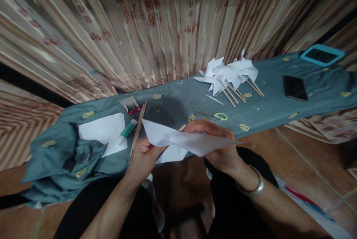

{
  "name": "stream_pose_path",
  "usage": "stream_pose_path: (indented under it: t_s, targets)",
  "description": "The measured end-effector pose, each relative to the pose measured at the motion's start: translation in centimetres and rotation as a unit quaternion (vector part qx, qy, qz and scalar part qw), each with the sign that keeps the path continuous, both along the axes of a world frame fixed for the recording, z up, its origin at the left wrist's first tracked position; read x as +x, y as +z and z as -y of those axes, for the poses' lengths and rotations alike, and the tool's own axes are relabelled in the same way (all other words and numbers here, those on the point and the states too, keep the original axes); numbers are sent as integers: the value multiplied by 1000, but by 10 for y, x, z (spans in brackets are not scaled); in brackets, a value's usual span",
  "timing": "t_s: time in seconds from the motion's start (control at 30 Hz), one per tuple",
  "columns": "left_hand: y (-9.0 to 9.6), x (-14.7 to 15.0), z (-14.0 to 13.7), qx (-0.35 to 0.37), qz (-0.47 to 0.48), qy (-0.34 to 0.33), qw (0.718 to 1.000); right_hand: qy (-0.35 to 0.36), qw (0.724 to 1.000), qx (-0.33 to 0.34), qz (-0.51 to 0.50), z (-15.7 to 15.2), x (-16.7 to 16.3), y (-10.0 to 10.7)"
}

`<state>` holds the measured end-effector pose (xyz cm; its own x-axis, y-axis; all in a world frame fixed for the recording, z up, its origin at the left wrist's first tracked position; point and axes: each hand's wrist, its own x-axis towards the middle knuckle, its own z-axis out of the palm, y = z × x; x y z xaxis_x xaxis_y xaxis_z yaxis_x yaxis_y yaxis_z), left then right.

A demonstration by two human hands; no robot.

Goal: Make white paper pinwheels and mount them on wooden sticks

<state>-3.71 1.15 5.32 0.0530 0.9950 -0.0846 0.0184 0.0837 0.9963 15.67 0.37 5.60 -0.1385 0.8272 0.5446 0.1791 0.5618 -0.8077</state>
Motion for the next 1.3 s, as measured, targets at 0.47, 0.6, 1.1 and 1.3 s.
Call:
stream_pose_path:
  t_s: [0.47, 0.6, 1.1, 1.3]
  targets:
    - [0, -3, 0, 21, -24, 4, 999, 7, 1000, 6, 24, 1, -1, 4]
    - [-5, -5, 0, 21, -36, 2, 999, 7, 1000, -3, 18, 1, 0, 3]
    - [1, -7, 4, 237, -180, -24, 954, -17, 976, -178, -125, -13, -11, -14]
    - [-5, -8, 2, 231, -194, -26, 953, 45, 972, -176, -146, -19, -11, -22]
